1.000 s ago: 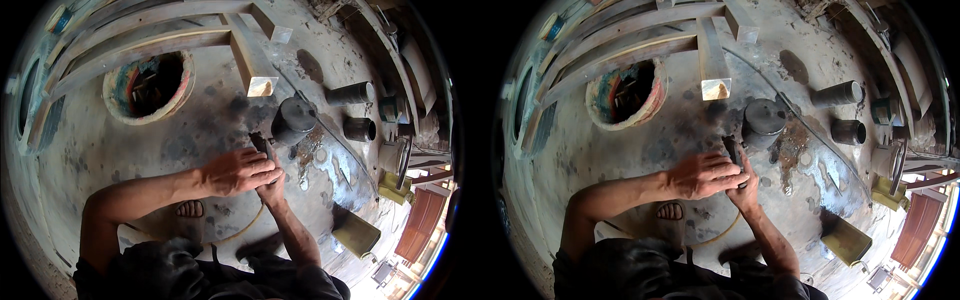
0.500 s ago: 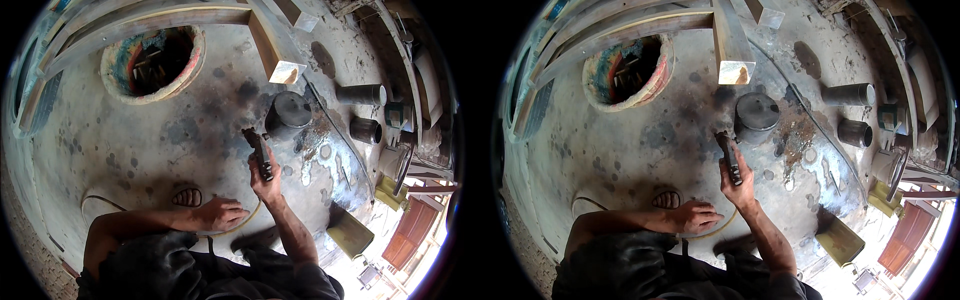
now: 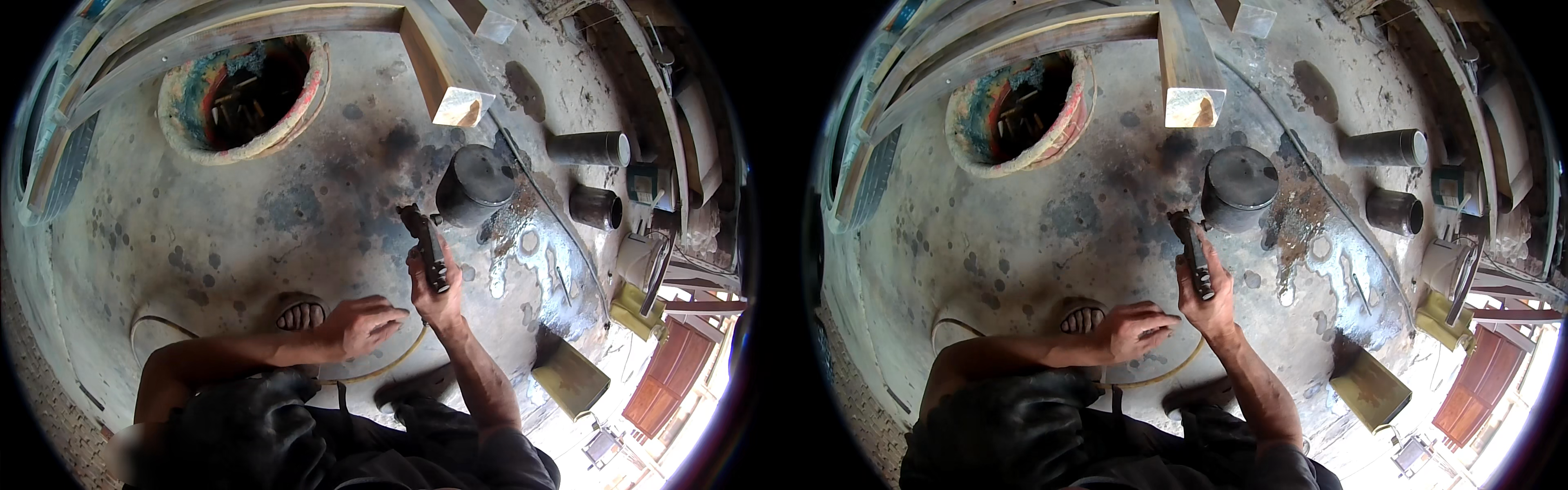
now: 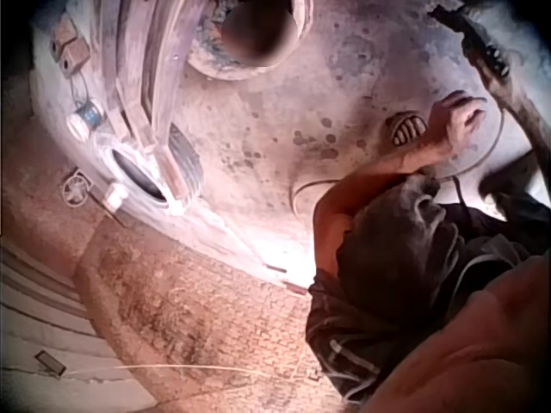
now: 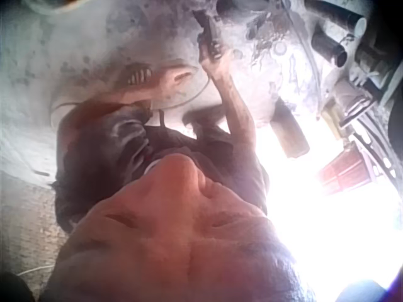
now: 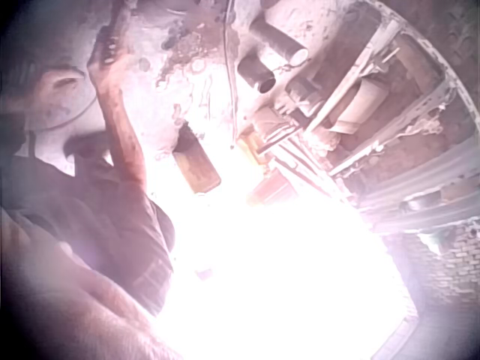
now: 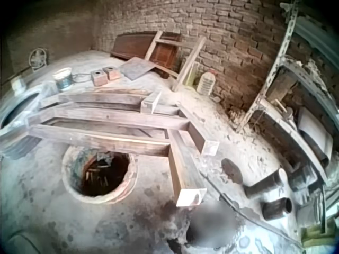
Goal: The person cleans a paint sprayer by repeatedly flushing it with a solvent. They pour solvent from a yellow container into the sprayer's cup, then spray the solvent onto the floor to clear the nozzle and internal passages. This process is repeated multiple times.
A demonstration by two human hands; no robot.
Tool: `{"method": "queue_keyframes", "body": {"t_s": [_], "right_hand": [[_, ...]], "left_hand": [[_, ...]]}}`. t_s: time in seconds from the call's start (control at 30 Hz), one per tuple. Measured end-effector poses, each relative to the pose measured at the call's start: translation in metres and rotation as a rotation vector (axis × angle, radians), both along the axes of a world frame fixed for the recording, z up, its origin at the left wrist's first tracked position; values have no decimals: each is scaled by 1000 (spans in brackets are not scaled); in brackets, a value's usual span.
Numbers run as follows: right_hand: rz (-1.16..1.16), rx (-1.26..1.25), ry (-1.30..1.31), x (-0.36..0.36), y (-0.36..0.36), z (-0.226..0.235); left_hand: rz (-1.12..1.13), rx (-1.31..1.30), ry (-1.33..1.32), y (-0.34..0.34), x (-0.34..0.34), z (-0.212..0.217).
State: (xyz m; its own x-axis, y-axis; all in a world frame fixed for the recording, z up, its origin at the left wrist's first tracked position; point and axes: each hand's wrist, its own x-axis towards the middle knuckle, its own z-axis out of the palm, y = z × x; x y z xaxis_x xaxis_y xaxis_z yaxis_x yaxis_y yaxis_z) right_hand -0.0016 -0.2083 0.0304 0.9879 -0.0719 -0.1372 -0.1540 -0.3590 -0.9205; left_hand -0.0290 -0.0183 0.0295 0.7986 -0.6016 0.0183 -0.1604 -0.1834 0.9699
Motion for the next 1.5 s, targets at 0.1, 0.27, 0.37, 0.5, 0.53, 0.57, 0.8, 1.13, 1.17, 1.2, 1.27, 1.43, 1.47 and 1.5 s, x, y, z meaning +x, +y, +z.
{"method": "queue_keyframes", "body": {"t_s": [0.1,0.27,0.37,0.5,0.53,0.57,0.8,1.13,1.17,1.2,1.27,1.43,1.47,1.5], "right_hand": [[-24,22,39,0,1,6],[-45,45,-78,-11,-13,25],[-22,80,-64,-22,-21,85],[23,-5,-227,-29,-24,156],[7,-29,-247,-29,-20,172],[35,-92,-288,-23,-17,190],[25,-2,-248,-30,-10,222],[29,12,-302,-23,-7,220],[17,87,-342,-22,-5,209],[5,162,-381,-21,-3,203],[12,84,-344,-20,-3,209],[8,10,-277,-19,-5,214],[6,33,-262,-19,-4,214],[5,56,-248,-19,-5,214]], "left_hand": [[95,-76,-132,-4,35,10],[120,-119,-234,-4,72,19],[68,-80,-164,8,57,7],[-74,-64,-35,14,11,-12],[-135,-40,86,17,0,-8],[-159,-36,88,17,-7,-4],[-248,-105,54,7,-25,4],[-253,-70,89,11,-30,12],[-250,-74,87,12,-31,11],[-247,-79,85,12,-32,10],[-273,-49,103,14,-33,8],[-278,-48,100,13,-34,5],[-272,-53,98,13,-34,6],[-265,-59,97,13,-34,7]]}}
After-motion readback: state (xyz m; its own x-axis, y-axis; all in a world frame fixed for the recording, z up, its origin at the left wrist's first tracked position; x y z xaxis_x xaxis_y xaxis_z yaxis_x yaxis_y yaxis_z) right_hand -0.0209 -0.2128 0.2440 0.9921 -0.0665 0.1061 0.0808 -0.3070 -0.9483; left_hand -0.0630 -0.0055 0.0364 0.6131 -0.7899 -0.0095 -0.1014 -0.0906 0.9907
